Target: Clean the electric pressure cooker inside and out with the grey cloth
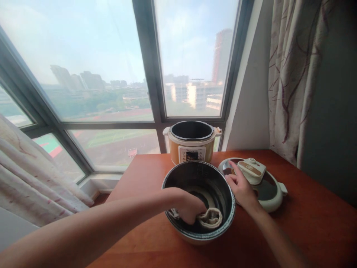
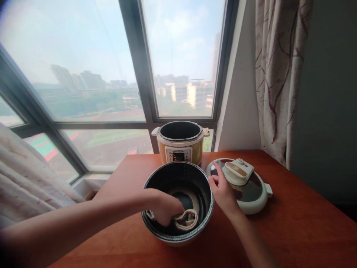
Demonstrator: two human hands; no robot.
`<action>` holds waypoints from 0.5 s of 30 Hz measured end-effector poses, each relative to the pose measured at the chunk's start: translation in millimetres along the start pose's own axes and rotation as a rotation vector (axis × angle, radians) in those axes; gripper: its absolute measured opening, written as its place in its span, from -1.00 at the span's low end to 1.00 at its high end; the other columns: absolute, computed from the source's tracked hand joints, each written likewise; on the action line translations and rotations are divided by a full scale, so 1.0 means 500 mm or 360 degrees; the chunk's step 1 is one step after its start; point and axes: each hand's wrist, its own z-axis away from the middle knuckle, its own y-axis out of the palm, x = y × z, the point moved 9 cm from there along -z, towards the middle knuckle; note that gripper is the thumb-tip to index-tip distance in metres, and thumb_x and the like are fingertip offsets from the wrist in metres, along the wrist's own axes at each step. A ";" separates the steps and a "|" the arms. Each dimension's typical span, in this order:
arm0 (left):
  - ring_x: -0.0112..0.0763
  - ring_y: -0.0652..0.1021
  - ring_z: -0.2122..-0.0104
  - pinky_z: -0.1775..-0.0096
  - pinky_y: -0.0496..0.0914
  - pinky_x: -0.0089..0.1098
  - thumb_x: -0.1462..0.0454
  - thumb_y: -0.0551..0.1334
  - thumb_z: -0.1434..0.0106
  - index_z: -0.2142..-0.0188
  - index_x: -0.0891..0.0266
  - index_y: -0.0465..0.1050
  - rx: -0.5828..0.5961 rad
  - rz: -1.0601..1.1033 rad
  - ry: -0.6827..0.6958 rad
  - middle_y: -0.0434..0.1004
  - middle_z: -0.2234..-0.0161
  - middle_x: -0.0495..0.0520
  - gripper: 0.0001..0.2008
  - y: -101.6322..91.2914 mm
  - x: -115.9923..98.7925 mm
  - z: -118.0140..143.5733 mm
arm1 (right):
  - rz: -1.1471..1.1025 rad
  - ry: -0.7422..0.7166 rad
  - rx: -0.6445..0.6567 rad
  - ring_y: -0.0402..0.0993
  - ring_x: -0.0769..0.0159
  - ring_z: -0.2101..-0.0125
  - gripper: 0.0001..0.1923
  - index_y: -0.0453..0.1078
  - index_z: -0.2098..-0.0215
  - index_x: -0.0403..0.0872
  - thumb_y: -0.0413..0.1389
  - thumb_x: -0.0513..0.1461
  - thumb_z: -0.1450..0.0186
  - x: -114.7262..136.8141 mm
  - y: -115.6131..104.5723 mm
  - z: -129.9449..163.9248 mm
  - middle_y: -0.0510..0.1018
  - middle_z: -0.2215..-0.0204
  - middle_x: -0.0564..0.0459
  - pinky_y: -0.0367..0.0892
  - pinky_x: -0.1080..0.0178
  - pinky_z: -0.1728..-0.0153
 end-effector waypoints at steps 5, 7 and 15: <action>-0.32 0.49 0.51 0.40 0.37 -0.40 0.50 0.23 0.11 0.49 0.20 0.47 0.0024 -0.0021 -0.0023 0.46 0.60 -0.03 -0.80 -0.006 0.024 0.003 | -0.0051 -0.0009 0.0049 0.40 0.25 0.50 -0.26 0.27 -0.27 -0.10 0.22 -0.03 -0.17 0.007 0.024 -0.024 0.51 0.57 0.15 0.33 0.24 0.41; -0.33 0.48 0.51 0.43 0.35 -0.41 0.48 0.24 0.08 0.48 0.21 0.46 0.0024 -0.0020 -0.0011 0.47 0.57 -0.03 -0.83 -0.005 0.024 0.002 | -0.0109 0.0049 0.0042 0.44 0.22 0.47 -0.30 0.31 -0.22 -0.08 0.22 0.01 -0.18 -0.008 0.024 -0.026 0.54 0.52 0.12 0.35 0.22 0.38; -0.28 0.55 0.37 0.40 0.39 -0.42 0.45 0.19 0.04 0.30 0.24 0.52 0.0045 0.0144 -0.0087 0.58 0.38 0.05 -0.72 0.007 0.040 0.010 | -0.0234 0.0292 -0.0187 0.34 0.25 0.53 -0.37 0.36 -0.18 -0.04 0.14 0.11 -0.26 -0.060 -0.021 0.124 0.46 0.54 0.09 0.28 0.27 0.54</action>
